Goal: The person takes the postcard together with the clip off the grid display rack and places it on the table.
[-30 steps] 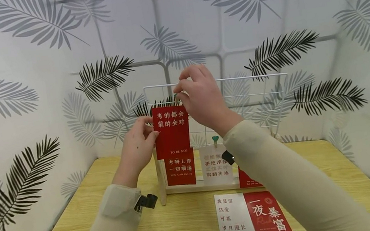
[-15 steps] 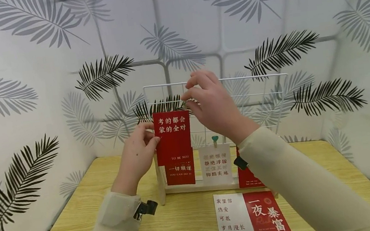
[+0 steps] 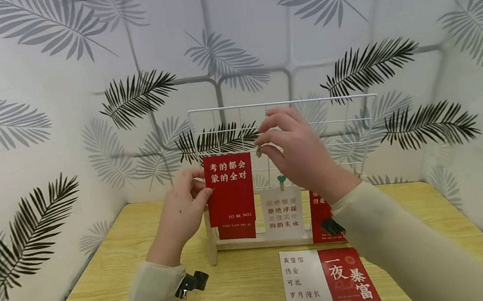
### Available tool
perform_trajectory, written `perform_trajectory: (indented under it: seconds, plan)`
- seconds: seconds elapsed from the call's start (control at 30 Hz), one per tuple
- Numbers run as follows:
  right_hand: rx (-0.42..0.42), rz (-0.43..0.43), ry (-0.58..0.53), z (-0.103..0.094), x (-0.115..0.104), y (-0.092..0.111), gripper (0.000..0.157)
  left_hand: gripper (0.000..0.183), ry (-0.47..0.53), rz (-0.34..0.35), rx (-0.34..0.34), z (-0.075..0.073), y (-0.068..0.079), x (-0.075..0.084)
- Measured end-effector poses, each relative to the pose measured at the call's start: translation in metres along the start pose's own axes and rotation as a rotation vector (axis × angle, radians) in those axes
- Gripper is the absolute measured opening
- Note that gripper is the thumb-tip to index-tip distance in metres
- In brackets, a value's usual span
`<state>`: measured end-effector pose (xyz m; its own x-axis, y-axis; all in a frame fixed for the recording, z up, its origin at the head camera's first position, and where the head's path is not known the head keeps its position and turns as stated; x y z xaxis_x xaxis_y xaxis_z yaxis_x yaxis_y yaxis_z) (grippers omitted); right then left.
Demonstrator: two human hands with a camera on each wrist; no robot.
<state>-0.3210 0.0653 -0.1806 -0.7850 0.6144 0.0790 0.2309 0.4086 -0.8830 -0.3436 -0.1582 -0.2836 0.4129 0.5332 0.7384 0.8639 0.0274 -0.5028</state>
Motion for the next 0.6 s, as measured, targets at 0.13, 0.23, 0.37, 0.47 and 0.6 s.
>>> perform_trajectory:
  seconds: [0.13,0.23,0.37,0.47,0.6]
  plan:
    - [0.006,0.032,0.001,-0.002,0.004,0.016,0.011,0.028,0.008,-0.039,-0.024,0.003,0.007,-0.007]
    - [-0.008,0.089,0.006,-0.003,0.008,0.028,0.012,0.030,0.022,-0.061,-0.040,0.005,0.013,-0.012]
    - [-0.027,0.175,0.012,-0.005,0.015,0.046,0.013,0.031,0.047,-0.095,-0.059,0.009,0.020,-0.020]
    - [-0.026,0.223,0.003,-0.008,0.020,0.060,0.012,0.033,0.059,-0.116,-0.072,0.011,0.025,-0.025]
    - [-0.021,0.271,-0.007,-0.013,0.028,0.078,0.011,0.036,0.080,-0.128,-0.112,0.016,0.029,-0.028]
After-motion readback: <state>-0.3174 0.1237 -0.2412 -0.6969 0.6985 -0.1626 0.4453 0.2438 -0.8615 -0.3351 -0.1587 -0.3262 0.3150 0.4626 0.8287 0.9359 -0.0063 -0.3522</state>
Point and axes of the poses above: each hand's wrist, its own y-axis away from the middle knuckle, its own z-axis out of the palm, x = y × z, the point moved 7 cm from there along -y, towards the middle knuckle, and after that the axes turned 7 degrees about x, right-handed, at the moved point
